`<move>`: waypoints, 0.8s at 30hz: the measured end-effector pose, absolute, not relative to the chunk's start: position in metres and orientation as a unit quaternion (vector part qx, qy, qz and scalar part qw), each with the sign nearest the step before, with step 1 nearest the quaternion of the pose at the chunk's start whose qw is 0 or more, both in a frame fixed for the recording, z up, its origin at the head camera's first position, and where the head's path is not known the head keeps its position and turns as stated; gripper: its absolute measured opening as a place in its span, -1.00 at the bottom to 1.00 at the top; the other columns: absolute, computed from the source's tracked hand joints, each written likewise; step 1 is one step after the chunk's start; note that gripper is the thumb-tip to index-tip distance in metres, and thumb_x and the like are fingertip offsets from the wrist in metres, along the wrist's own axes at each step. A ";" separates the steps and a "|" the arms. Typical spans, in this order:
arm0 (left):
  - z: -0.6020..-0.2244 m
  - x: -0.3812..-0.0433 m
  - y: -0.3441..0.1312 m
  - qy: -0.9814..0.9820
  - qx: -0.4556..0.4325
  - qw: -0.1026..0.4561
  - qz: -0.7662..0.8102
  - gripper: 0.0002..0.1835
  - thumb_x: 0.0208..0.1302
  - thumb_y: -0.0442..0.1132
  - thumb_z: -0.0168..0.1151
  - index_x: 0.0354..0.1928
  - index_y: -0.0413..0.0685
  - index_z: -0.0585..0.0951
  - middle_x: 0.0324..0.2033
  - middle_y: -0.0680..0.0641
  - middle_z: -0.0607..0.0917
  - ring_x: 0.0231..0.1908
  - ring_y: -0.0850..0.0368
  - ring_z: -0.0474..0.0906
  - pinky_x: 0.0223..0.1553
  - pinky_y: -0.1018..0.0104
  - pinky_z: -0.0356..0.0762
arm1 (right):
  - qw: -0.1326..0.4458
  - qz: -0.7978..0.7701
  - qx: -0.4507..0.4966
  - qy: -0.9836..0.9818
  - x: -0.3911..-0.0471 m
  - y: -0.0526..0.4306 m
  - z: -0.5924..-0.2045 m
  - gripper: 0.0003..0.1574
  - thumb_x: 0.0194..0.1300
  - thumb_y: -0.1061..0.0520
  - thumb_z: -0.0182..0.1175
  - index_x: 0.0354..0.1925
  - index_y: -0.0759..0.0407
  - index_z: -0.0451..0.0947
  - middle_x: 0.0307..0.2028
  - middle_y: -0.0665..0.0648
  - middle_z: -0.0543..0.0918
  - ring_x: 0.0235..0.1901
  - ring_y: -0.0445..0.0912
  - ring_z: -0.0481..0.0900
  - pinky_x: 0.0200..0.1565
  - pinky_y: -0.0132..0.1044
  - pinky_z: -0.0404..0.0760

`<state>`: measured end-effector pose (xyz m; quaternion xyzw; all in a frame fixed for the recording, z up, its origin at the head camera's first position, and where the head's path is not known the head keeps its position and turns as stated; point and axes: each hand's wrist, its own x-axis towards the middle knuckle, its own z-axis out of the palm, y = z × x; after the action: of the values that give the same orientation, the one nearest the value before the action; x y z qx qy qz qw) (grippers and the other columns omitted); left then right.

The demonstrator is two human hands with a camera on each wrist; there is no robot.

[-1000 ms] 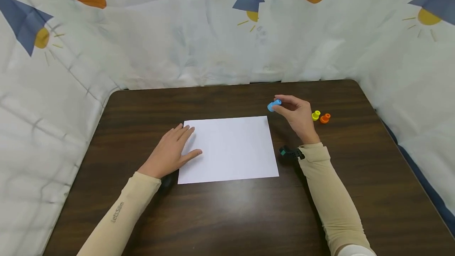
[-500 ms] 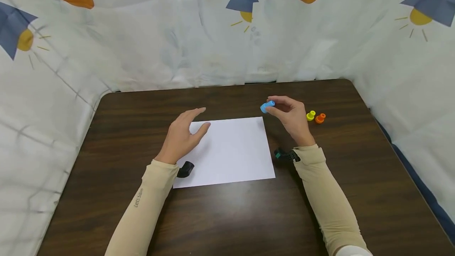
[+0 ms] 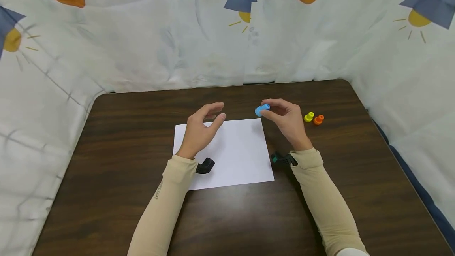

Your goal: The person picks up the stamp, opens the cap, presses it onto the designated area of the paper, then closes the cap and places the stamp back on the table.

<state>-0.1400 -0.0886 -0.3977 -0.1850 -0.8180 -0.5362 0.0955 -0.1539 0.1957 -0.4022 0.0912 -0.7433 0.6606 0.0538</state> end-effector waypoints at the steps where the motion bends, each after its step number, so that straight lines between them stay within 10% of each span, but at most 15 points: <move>1: -0.400 -0.140 -0.087 -0.812 -0.179 0.090 -0.548 -0.63 0.47 -0.13 0.28 0.25 0.04 0.64 0.20 -0.07 0.73 0.12 0.04 0.69 0.20 0.01 0.64 | 0.049 0.664 0.093 -0.740 -0.153 0.194 -0.402 -0.55 0.28 0.14 0.47 0.11 0.21 0.71 -0.01 0.00 0.80 -0.05 -0.07 0.77 0.03 -0.39 0.76; 24: -0.438 -0.129 -0.058 -0.754 -0.187 0.026 -0.629 -0.53 0.23 -0.24 0.52 0.17 -0.09 0.63 0.13 -0.25 0.71 0.12 0.00 0.72 0.10 0.04 0.75 | 0.009 0.680 0.115 -0.724 -0.140 0.165 -0.408 -0.58 0.25 0.25 0.46 0.08 0.30 0.69 0.03 0.21 0.75 -0.05 0.05 0.76 0.02 -0.33 0.79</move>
<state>-0.1293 -0.0577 -0.4377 -0.1870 -0.7544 -0.6286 0.0261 -0.1401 0.1653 -0.4078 0.1153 -0.7245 0.6795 0.0085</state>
